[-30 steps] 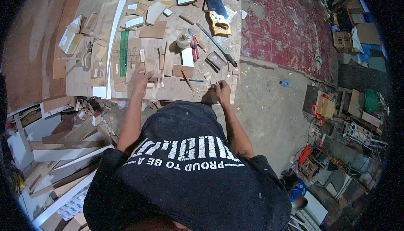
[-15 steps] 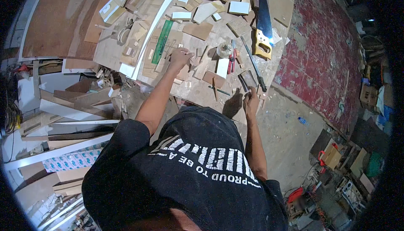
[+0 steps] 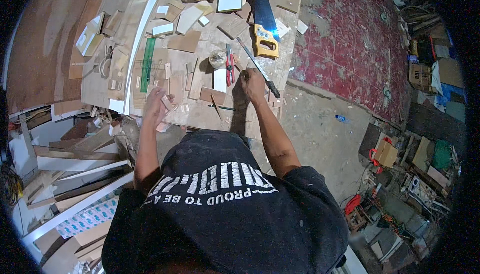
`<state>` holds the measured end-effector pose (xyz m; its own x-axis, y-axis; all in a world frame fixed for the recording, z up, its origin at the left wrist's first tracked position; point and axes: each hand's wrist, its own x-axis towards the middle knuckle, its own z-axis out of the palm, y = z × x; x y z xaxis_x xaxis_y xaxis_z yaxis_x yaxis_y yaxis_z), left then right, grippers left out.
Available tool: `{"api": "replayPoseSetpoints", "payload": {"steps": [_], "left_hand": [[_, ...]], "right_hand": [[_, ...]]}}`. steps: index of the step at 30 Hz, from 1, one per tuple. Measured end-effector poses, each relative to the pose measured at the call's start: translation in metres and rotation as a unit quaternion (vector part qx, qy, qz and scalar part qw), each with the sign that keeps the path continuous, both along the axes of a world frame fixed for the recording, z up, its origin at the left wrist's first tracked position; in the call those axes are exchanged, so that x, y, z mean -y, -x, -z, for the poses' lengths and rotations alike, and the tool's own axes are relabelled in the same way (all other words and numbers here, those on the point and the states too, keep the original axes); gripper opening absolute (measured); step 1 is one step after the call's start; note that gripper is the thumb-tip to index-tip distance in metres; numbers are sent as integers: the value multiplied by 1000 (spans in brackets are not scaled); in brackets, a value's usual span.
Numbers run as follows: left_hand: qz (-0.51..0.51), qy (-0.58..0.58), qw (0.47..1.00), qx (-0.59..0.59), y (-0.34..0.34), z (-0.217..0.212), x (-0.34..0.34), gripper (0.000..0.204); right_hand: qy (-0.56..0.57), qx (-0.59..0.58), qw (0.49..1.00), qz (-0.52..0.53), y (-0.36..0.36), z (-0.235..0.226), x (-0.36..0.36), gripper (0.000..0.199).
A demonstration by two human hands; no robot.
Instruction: The recorder is assembling and gluing small pieces of wood in a workshop environment.
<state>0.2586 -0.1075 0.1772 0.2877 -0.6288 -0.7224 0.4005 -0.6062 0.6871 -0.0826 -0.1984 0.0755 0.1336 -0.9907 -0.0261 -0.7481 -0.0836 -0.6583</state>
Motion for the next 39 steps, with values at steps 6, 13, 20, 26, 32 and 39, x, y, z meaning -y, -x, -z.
{"api": "replayPoseSetpoints", "payload": {"steps": [6,13,20,26,32,39], "left_hand": [[-29,92,989,-114,6,-1,-15,23],[51,128,986,-92,46,-33,-4,13],[166,195,956,-141,84,-67,4,33],[184,211,939,-198,80,-84,2,35],[169,262,915,-256,67,-81,-2,32],[184,257,919,-238,62,-95,-9,31]], "right_hand": [[51,-96,994,24,-11,12,5,18],[17,150,985,84,-31,-52,-19,20],[54,232,970,-39,-84,-182,-68,26],[97,229,966,-76,-86,-205,-73,24],[-29,270,956,-107,-69,-230,-81,20],[11,177,965,-193,-74,-236,-79,11]]}}
